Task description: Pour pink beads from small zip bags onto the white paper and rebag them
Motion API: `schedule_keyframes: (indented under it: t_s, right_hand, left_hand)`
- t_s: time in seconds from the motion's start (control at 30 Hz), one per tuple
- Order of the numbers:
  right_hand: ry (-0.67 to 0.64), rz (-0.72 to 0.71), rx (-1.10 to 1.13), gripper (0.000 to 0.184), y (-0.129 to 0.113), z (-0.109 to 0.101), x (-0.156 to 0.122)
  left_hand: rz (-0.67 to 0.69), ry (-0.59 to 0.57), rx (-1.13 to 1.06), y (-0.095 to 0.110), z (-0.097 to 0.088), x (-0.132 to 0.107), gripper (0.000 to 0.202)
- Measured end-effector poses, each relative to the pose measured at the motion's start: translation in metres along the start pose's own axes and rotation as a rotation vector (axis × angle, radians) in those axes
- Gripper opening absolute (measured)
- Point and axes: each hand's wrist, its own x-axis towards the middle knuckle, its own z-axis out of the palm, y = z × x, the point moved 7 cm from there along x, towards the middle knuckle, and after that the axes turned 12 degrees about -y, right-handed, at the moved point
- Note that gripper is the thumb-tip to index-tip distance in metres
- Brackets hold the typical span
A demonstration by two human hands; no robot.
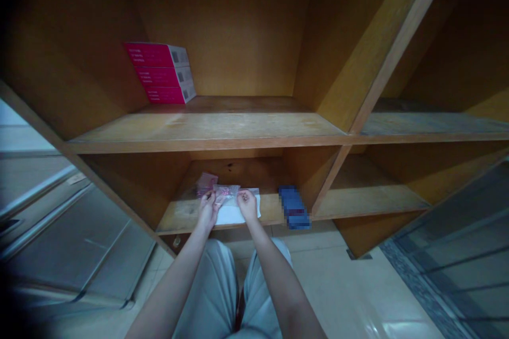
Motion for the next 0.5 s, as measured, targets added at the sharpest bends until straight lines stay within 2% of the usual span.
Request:
schedule_keyframes:
  t_s: [0.13,0.23,0.33,0.5]
  right_hand:
    - [0.007,0.002,-0.016,0.013,0.001,-0.002,0.000]
    - [-0.006,0.008,-0.018,0.013,0.003,-0.001,0.001]
    - [-0.005,0.018,-0.019,0.012,0.007,0.000,0.002]
    - [-0.005,0.018,-0.037,0.011,0.007,0.001,0.002]
  left_hand:
    - [0.101,0.055,0.321,0.008,-0.001,-0.006,0.027]
    - [0.170,0.071,0.559,0.014,0.000,-0.010,0.021]
    - [0.194,-0.001,0.688,0.016,0.005,-0.010,0.006]
    - [0.191,-0.136,0.751,0.016,0.015,-0.009,0.014]
